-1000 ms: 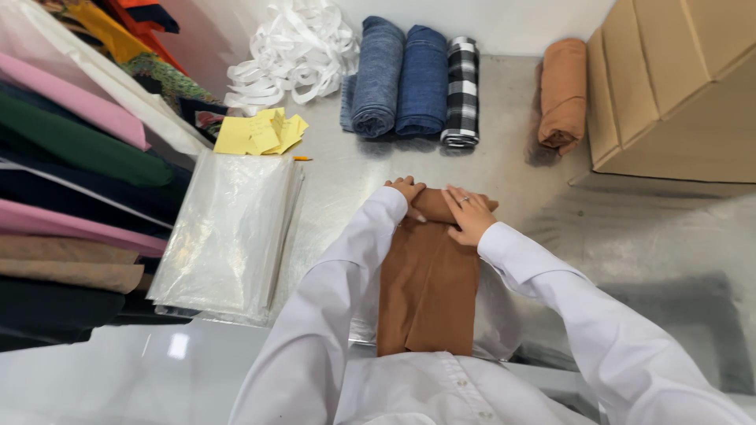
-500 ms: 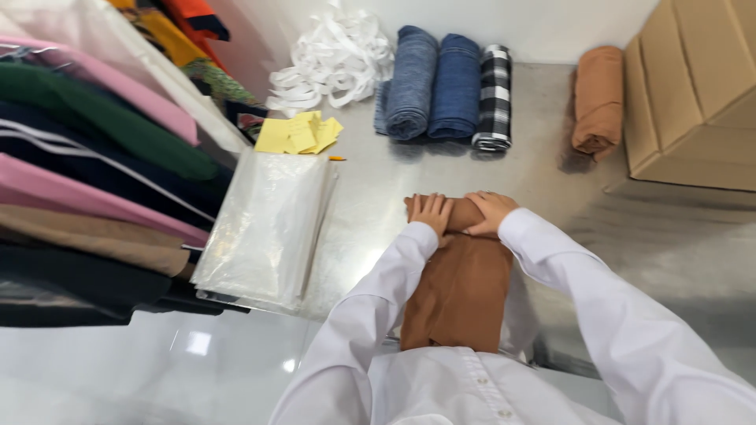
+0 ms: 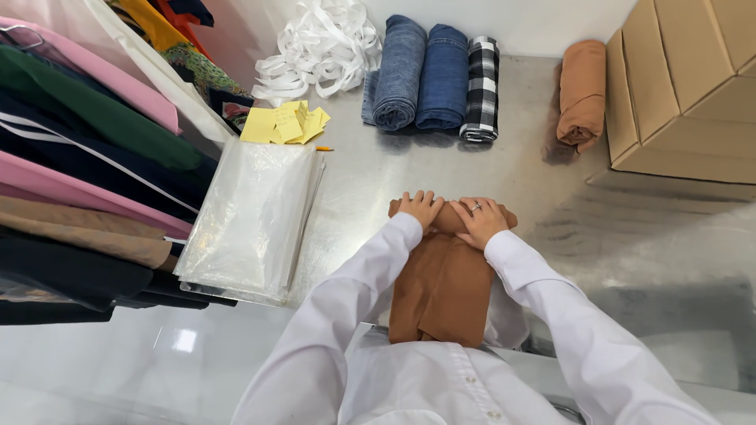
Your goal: Folding and stacking various shirts on a metal table in a warehouse setting
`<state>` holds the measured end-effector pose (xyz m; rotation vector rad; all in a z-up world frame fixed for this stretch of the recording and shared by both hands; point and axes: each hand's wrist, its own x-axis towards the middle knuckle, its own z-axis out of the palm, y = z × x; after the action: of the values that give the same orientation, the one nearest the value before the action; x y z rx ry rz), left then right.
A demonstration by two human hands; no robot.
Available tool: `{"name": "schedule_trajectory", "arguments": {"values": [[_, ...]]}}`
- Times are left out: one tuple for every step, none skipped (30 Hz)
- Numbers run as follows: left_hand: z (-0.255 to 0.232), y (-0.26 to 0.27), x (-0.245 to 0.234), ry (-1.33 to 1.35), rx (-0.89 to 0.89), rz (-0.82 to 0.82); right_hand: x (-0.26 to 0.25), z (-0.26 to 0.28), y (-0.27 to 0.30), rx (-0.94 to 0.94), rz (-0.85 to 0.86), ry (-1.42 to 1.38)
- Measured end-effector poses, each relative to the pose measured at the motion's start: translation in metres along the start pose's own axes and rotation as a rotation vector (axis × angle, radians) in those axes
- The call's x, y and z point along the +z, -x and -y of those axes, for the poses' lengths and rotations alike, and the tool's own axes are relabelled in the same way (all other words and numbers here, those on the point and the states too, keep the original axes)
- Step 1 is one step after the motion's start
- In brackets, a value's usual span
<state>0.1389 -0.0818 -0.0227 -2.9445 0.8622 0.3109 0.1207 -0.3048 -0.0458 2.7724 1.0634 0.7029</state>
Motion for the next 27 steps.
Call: {"name": "schedule_trajectory", "arguments": {"values": [[-0.003,0.005,0.004,-0.002,0.005,0.002,-0.016,0.002,-0.004,0.005,0.001,0.0],[-0.006,0.01,0.01,-0.029,-0.002,-0.059,-0.031,0.004,-0.009,0.071,0.203,-0.111],[-0.008,0.015,0.015,-0.057,-0.009,-0.12,-0.046,0.006,-0.014,0.137,0.404,-0.223],[-0.01,0.023,0.02,-0.053,-0.007,-0.117,-0.053,0.002,-0.017,0.138,0.409,-0.224],[-0.012,0.031,0.024,-0.064,0.021,-0.245,-0.059,-0.002,-0.021,0.168,0.565,-0.327],[-0.013,0.039,0.029,-0.076,0.049,-0.373,-0.066,-0.007,-0.025,0.198,0.718,-0.43],[-0.018,0.043,0.035,-0.073,0.051,-0.371,-0.064,-0.009,-0.025,0.201,0.721,-0.43],[-0.022,0.046,0.041,-0.11,0.051,-0.594,-0.062,-0.011,-0.027,0.246,0.794,-0.45],[-0.025,0.049,0.046,-0.147,0.051,-0.818,-0.061,-0.013,-0.029,0.293,0.866,-0.469],[-0.028,0.053,0.039,-0.147,0.052,-0.816,-0.054,-0.013,-0.028,0.293,0.866,-0.471],[-0.031,0.057,0.032,-0.068,0.026,-0.618,-0.047,-0.012,-0.026,0.291,0.839,-0.432],[-0.033,0.065,0.027,0.009,-0.003,-0.413,-0.039,-0.007,-0.024,0.284,0.813,-0.399],[-0.027,0.068,0.01,0.007,-0.006,-0.405,-0.038,0.0,-0.016,0.282,0.815,-0.408],[-0.021,0.068,-0.007,0.086,0.05,-0.272,-0.037,0.003,-0.009,0.261,0.744,-0.328],[-0.016,0.067,-0.025,0.164,0.105,-0.139,-0.036,0.007,-0.002,0.241,0.672,-0.248],[-0.006,0.053,-0.022,0.165,0.108,-0.136,-0.035,0.016,0.011,0.244,0.675,-0.25],[0.004,0.04,-0.019,0.159,0.149,-0.039,-0.035,0.025,0.024,0.205,0.456,-0.156],[0.014,0.024,-0.017,0.151,0.19,0.054,-0.035,0.032,0.035,0.165,0.236,-0.058],[0.015,0.017,-0.007,0.152,0.195,0.053,-0.033,0.04,0.038,0.169,0.239,-0.054],[0.013,0.006,0.001,0.088,0.206,0.12,-0.031,0.043,0.041,0.166,0.089,-0.004],[0.01,-0.006,0.01,0.024,0.217,0.186,-0.03,0.046,0.045,0.161,-0.059,0.046],[0.011,-0.009,0.016,0.024,0.227,0.18,-0.039,0.043,0.04,0.166,-0.056,0.057],[0.011,-0.012,0.022,0.045,0.216,0.141,-0.049,0.039,0.035,0.214,0.158,-0.072],[0.016,-0.015,0.026,0.059,0.205,0.102,-0.057,0.037,0.026,0.266,0.366,-0.204],[0.013,-0.019,0.029,0.053,0.214,0.096,-0.07,0.026,0.014,0.275,0.362,-0.196],[0.012,-0.021,0.032,0.005,0.194,0.019,-0.084,0.017,0.003,0.293,0.562,-0.337],[0.01,-0.024,0.036,-0.041,0.173,-0.059,-0.098,0.008,-0.008,0.308,0.76,-0.481]]}}
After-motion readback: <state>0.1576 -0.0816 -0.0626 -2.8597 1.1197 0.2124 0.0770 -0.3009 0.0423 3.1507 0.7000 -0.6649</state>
